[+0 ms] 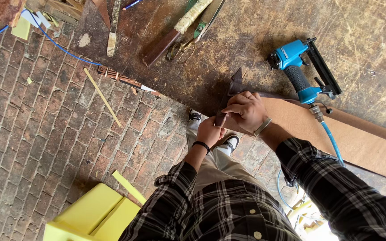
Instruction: The person uses a pneumatic staple gun to attach a dark fabric strip to a long wooden board. They repeatedly staple along the edges, flip the board to work on both sides, and reload staples from a nearby container. The finished piece is set aside on the floor among other materials.
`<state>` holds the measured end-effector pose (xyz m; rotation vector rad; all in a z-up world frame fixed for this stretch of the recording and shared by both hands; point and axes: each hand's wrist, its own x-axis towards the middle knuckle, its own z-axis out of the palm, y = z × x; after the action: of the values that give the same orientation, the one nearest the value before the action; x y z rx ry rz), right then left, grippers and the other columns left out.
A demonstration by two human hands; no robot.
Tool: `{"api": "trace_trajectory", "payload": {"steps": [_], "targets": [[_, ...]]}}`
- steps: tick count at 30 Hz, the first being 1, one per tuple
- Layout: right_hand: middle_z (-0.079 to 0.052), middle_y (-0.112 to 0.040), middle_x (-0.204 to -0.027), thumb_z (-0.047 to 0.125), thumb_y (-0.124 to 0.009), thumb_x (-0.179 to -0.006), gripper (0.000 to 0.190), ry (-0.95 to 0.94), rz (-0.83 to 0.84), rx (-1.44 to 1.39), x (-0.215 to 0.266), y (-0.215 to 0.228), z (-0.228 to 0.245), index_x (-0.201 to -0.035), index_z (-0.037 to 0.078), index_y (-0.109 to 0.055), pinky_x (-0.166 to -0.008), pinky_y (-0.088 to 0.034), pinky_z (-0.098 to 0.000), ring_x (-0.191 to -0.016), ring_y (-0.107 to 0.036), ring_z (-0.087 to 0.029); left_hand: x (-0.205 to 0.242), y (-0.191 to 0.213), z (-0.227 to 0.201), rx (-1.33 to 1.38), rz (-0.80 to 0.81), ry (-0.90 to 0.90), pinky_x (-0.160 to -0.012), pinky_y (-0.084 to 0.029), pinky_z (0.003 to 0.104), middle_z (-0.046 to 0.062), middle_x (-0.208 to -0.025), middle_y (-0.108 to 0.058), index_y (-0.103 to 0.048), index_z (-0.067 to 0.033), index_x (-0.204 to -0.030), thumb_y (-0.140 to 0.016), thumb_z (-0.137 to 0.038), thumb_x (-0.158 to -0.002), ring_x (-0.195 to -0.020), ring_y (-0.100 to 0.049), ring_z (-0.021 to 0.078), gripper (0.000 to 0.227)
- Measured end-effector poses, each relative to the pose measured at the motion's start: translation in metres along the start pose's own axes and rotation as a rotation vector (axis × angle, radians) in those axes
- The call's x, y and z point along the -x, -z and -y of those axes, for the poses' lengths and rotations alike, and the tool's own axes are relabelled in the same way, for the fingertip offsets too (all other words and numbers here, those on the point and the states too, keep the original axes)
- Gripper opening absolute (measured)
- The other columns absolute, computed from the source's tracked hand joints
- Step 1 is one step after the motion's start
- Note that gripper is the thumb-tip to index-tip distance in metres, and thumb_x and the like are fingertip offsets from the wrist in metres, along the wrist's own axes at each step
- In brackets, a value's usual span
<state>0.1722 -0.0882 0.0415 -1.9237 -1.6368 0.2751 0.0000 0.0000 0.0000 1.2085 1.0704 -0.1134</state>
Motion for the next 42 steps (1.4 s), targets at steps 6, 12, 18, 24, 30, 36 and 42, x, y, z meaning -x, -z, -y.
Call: {"api": "trace_trajectory", "payload": {"steps": [6, 12, 18, 24, 30, 36, 42], "targets": [[0.010, -0.071, -0.108, 0.018, -0.086, -0.078, 0.019, 0.042, -0.016, 0.006, 0.001, 0.003, -0.004, -0.094, 0.026, -0.081, -0.088, -0.039, -0.0345, -0.109, -0.059, -0.016, 0.008, 0.005, 0.004, -0.317, -0.181, -0.400, -0.047, -0.048, 0.036, 0.002, -0.062, -0.069, -0.071, -0.0064, -0.077, -0.066, -0.030, -0.096, -0.052, -0.064, 0.0139, 0.031], [0.003, -0.069, -0.102, 0.031, -0.086, -0.068, 0.020, 0.073, 0.021, 0.010, -0.005, 0.016, 0.005, -0.079, 0.019, -0.074, -0.084, -0.037, -0.0394, -0.104, -0.057, -0.022, 0.013, 0.005, -0.036, -0.712, -0.255, -0.517, -0.050, -0.043, 0.047, 0.017, -0.060, -0.061, -0.062, -0.0005, -0.067, -0.071, -0.032, -0.097, -0.052, -0.058, 0.0320, 0.044], [-0.006, -0.066, -0.097, 0.042, -0.087, -0.058, 0.047, 0.007, 0.109, -0.035, -0.007, 0.023, 0.007, -0.090, 0.010, -0.073, -0.079, -0.037, -0.0416, -0.089, -0.055, -0.025, -0.016, 0.020, -0.077, -0.960, -0.095, -0.777, -0.058, -0.051, 0.050, 0.014, -0.066, -0.066, -0.069, -0.0084, -0.066, -0.068, -0.035, -0.089, -0.064, -0.066, 0.0340, 0.036], [0.001, -0.069, -0.086, 0.029, -0.081, -0.079, 0.017, -0.231, -0.037, -0.109, -0.007, 0.012, 0.010, -0.077, 0.014, -0.074, -0.081, -0.049, -0.0386, -0.085, -0.063, -0.021, -0.031, 0.042, -0.107, -0.619, 0.343, -0.447, -0.078, -0.061, 0.040, 0.007, -0.096, -0.083, -0.076, -0.0092, -0.098, -0.060, -0.043, -0.102, -0.087, -0.079, 0.0226, 0.038], [-0.006, -0.068, -0.080, 0.027, -0.082, -0.077, 0.024, -0.243, -0.129, -0.078, -0.013, 0.015, 0.011, -0.070, 0.008, -0.070, -0.080, -0.052, -0.0418, -0.082, -0.064, -0.028, -0.056, 0.036, -0.164, -1.279, 0.561, -0.828, -0.105, -0.041, 0.054, 0.031, -0.158, -0.028, -0.031, -0.0007, -0.154, -0.108, -0.042, -0.048, -0.140, -0.043, 0.0491, 0.137], [-0.006, -0.069, -0.079, 0.023, -0.078, -0.073, 0.016, -0.274, -0.164, -0.035, -0.019, 0.003, 0.014, -0.070, 0.009, -0.071, -0.077, -0.052, -0.0435, -0.081, -0.064, -0.031, -0.079, 0.018, -0.183, -1.398, 0.627, -0.636, -0.099, -0.055, 0.047, 0.015, -0.135, -0.051, -0.050, -0.0091, -0.143, -0.099, -0.033, -0.058, -0.120, -0.062, 0.0372, 0.102], [-0.009, -0.069, -0.095, 0.015, -0.072, -0.081, 0.009, -0.608, -0.549, 0.217, -0.005, 0.029, -0.011, -0.089, 0.011, -0.073, -0.090, -0.053, -0.0425, -0.095, -0.064, -0.029, -0.082, 0.011, -0.191, -1.410, 0.608, -0.688, -0.094, -0.056, 0.047, 0.019, -0.124, -0.055, -0.065, -0.0053, -0.128, -0.099, -0.037, -0.058, -0.111, -0.064, 0.0391, 0.084]]}}
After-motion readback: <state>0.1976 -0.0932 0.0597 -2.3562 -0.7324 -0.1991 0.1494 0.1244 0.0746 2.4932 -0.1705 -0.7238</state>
